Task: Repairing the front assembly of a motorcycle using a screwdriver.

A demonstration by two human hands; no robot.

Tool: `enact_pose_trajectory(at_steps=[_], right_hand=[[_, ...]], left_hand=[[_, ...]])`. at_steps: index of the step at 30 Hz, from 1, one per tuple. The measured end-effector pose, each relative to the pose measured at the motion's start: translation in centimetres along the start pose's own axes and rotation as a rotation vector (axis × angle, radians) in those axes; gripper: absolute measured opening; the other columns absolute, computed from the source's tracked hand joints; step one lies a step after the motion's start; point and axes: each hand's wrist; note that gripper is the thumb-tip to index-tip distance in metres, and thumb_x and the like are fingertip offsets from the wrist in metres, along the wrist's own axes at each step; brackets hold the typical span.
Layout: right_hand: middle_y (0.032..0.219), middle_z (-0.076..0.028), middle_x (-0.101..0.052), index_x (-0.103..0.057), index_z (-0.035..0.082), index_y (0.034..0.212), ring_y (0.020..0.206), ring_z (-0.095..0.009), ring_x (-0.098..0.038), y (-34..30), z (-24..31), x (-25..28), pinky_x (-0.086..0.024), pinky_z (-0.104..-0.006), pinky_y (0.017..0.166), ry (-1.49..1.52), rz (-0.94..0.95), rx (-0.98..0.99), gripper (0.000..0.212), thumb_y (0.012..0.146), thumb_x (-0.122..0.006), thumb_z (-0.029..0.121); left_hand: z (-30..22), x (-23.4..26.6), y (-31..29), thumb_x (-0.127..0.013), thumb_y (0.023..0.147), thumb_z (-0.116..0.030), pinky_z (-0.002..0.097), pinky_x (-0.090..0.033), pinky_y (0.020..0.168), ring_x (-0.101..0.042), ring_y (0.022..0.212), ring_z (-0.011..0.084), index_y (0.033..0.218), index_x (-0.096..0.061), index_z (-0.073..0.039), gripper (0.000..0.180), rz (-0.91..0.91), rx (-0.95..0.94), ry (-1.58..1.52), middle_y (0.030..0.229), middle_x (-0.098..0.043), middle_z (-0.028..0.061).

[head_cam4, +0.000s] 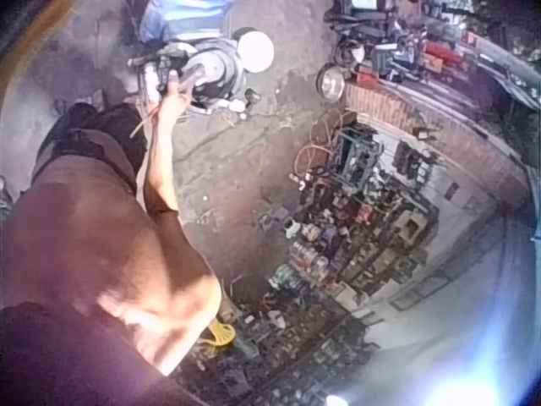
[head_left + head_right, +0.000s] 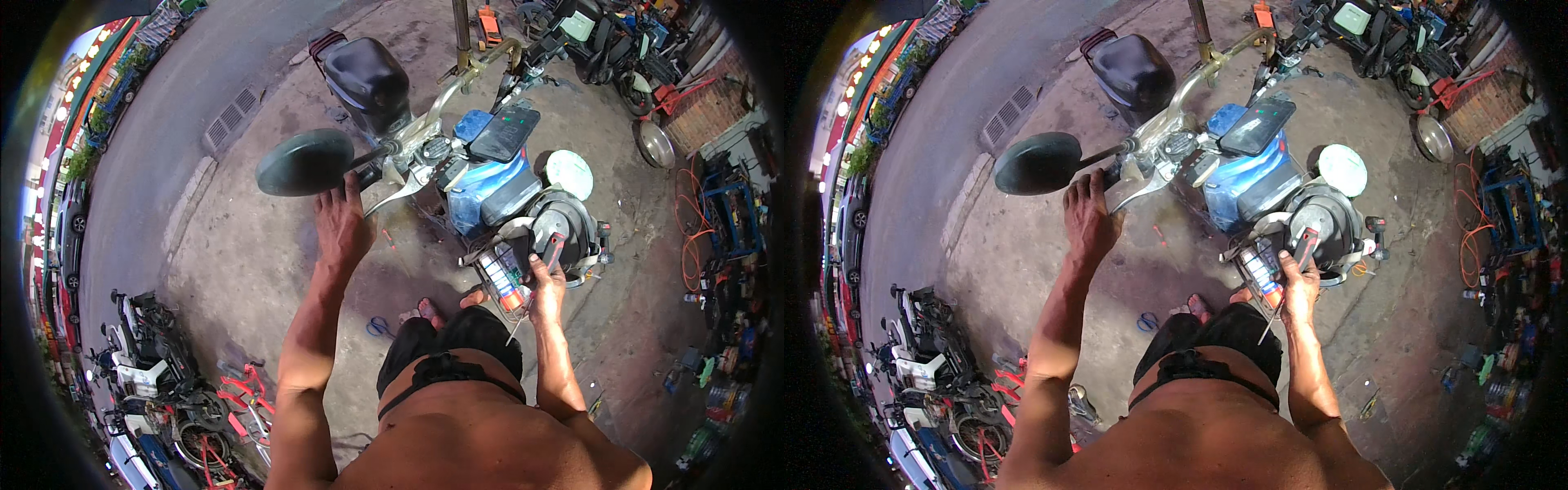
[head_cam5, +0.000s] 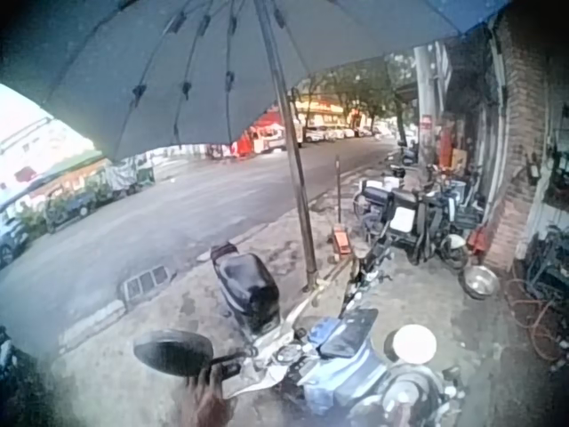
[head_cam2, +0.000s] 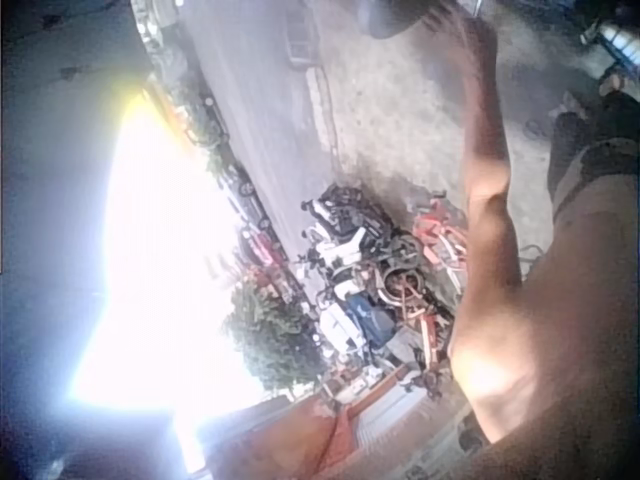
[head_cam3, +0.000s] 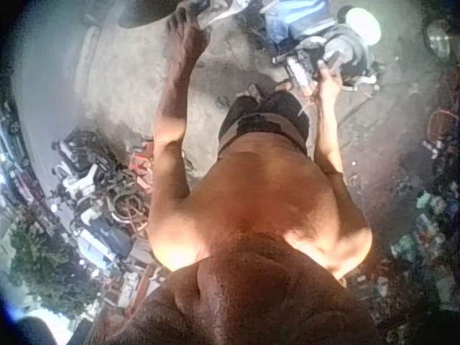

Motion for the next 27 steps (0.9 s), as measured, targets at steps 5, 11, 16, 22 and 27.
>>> enact_pose_trajectory(at_steps=[5, 11, 16, 22, 27], right_hand=[[0.084, -0.003, -0.065, -0.062, 0.001, 0.105, 0.065, -0.011, -0.06, 0.3, -0.2, 0.1, -0.051, -0.027, 0.056, 0.047, 0.015, -0.015, 0.022, 0.088, -0.07, 0.011], [0.086, -0.004, -0.065, -0.061, 0.0, 0.107, 0.066, -0.011, -0.061, 0.0, -0.1, -0.4, -0.052, -0.0262, 0.056, 0.009, 0.042, -0.037, 0.023, 0.088, -0.069, 0.011], [0.086, -0.005, -0.065, -0.061, 0.001, 0.107, 0.066, -0.012, -0.061, 0.4, -0.7, -0.2, -0.052, -0.0266, 0.056, 0.021, 0.037, -0.026, 0.024, 0.087, -0.069, 0.011], [0.085, -0.003, -0.064, -0.061, 0.0, 0.107, 0.066, -0.01, -0.058, 0.3, -0.6, -0.1, -0.051, -0.0265, 0.058, -0.059, 0.03, -0.042, 0.026, 0.087, -0.07, 0.014], [0.083, -0.002, -0.062, -0.061, 0.001, 0.106, 0.065, -0.009, -0.056, 0.3, -0.6, 0.2, -0.051, -0.0261, 0.058, -0.044, 0.037, -0.024, 0.024, 0.087, -0.069, 0.014]], left_hand=[[-1.3, 1.7, -0.3, -0.086, 0.062, -0.028, 0.0525, -0.027, 0.106, -0.039, 0.125, 0.0422, 0.142, -0.033, 0.001, 0.1, -0.042, -0.062, -0.064, 0.133, -0.042, 0.0251], [0.4, 0.2, 0.1, -0.085, 0.062, -0.03, 0.0501, -0.026, 0.109, -0.037, 0.129, 0.0391, 0.143, -0.033, -0.002, 0.101, -0.027, -0.058, -0.036, 0.137, -0.042, 0.0231], [-0.6, 1.9, 0.3, -0.086, 0.059, -0.022, 0.05, -0.029, 0.106, -0.041, 0.125, 0.0385, 0.142, -0.035, -0.003, 0.099, -0.039, -0.122, -0.077, 0.132, -0.046, 0.0204], [-0.1, 0.7, 0.5, -0.086, 0.06, -0.025, 0.0511, -0.028, 0.106, -0.037, 0.129, 0.0391, 0.144, -0.032, -0.003, 0.102, -0.051, -0.088, -0.088, 0.137, -0.042, 0.0208], [-0.6, 1.7, 0.5, -0.085, 0.06, -0.021, 0.051, -0.03, 0.104, -0.04, 0.125, 0.0392, 0.143, -0.033, -0.002, 0.1, -0.008, -0.102, -0.125, 0.133, -0.045, 0.0202]])
Point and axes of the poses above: each hand's wrist, its own y-axis towards the middle knuckle, its own x-axis out of the back of the hand, z = x × y
